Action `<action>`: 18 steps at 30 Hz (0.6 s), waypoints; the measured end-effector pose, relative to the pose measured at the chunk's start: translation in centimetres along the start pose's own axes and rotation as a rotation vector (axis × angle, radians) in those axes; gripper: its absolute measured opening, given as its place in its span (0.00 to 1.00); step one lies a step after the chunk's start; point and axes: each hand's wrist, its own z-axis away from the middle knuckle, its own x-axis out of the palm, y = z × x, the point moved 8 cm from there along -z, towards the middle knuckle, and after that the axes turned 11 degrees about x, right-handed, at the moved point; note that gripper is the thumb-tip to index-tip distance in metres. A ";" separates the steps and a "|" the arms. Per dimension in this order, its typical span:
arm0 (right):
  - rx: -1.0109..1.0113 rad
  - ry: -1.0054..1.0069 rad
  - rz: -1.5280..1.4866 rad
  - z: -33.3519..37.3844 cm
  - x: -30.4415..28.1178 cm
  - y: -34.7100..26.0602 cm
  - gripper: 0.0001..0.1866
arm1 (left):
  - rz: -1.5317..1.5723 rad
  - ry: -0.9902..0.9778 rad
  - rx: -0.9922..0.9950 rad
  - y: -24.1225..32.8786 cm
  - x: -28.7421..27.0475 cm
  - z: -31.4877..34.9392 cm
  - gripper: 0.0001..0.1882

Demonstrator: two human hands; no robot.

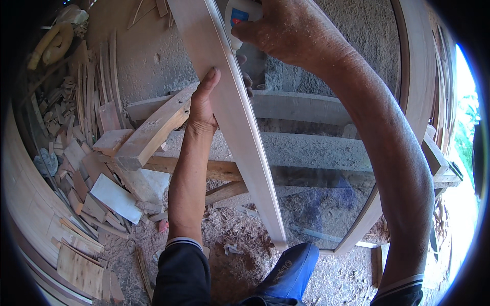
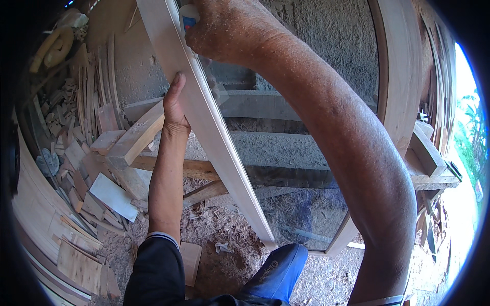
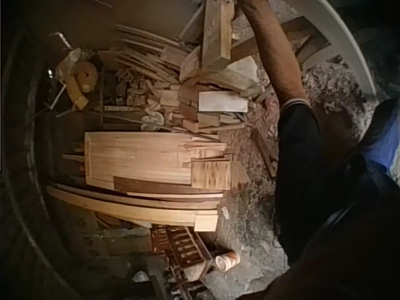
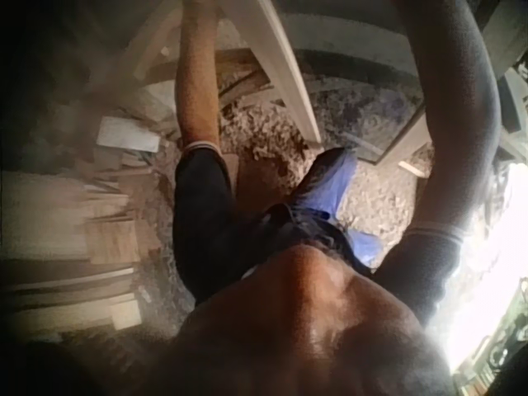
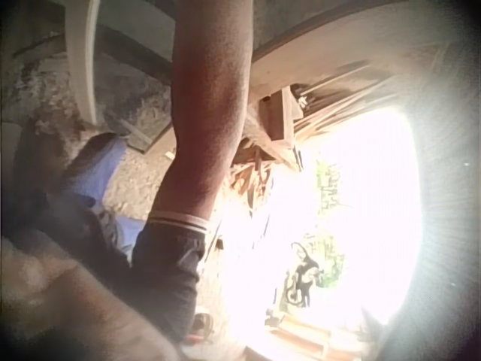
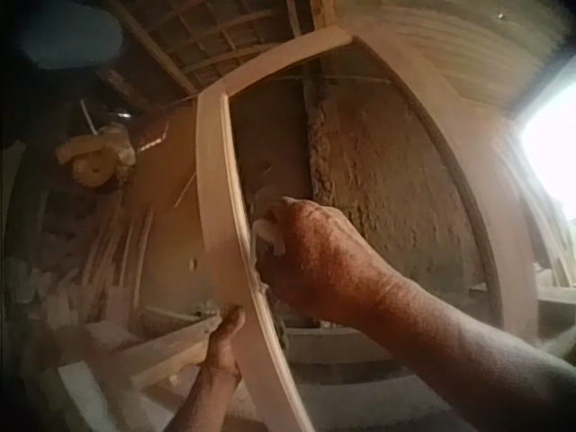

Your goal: The person applies wood glue to the edges of a wooden frame and presses the pieces together to form a rectangular frame around a glass pane. They continue applying glue and aligning the joints while working in a cluttered workshop.

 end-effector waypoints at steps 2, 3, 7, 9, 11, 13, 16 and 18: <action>-0.014 0.029 -0.001 0.3 0.1 0.1 0.12 | -0.001 0.033 -0.029 -0.3 -0.5 0.1 0.42; -0.029 0.047 0.006 0.5 0.2 0.0 0.12 | -0.015 0.038 -0.038 -0.5 -0.7 0.2 0.42; -0.018 0.125 -0.008 0.8 0.0 0.2 0.11 | 0.003 0.047 -0.047 -0.8 -1.1 0.3 0.43; -0.031 0.117 -0.005 0.8 0.0 0.1 0.11 | -0.009 0.047 -0.050 -0.8 -1.1 0.3 0.43; -0.047 0.100 -0.008 0.9 0.0 0.0 0.11 | -0.021 0.055 -0.039 -0.6 -1.1 0.3 0.42; -0.070 0.076 -0.017 1.0 0.1 -0.1 0.11 | -0.020 0.041 -0.043 -0.5 -0.9 0.2 0.42; -0.034 0.077 0.000 1.5 0.2 0.2 0.11 | -0.013 0.027 -0.052 -0.5 -0.7 0.2 0.41; 0.003 0.074 -0.029 1.9 0.2 0.4 0.11 | -0.024 0.066 -0.041 -0.6 -1.0 0.3 0.40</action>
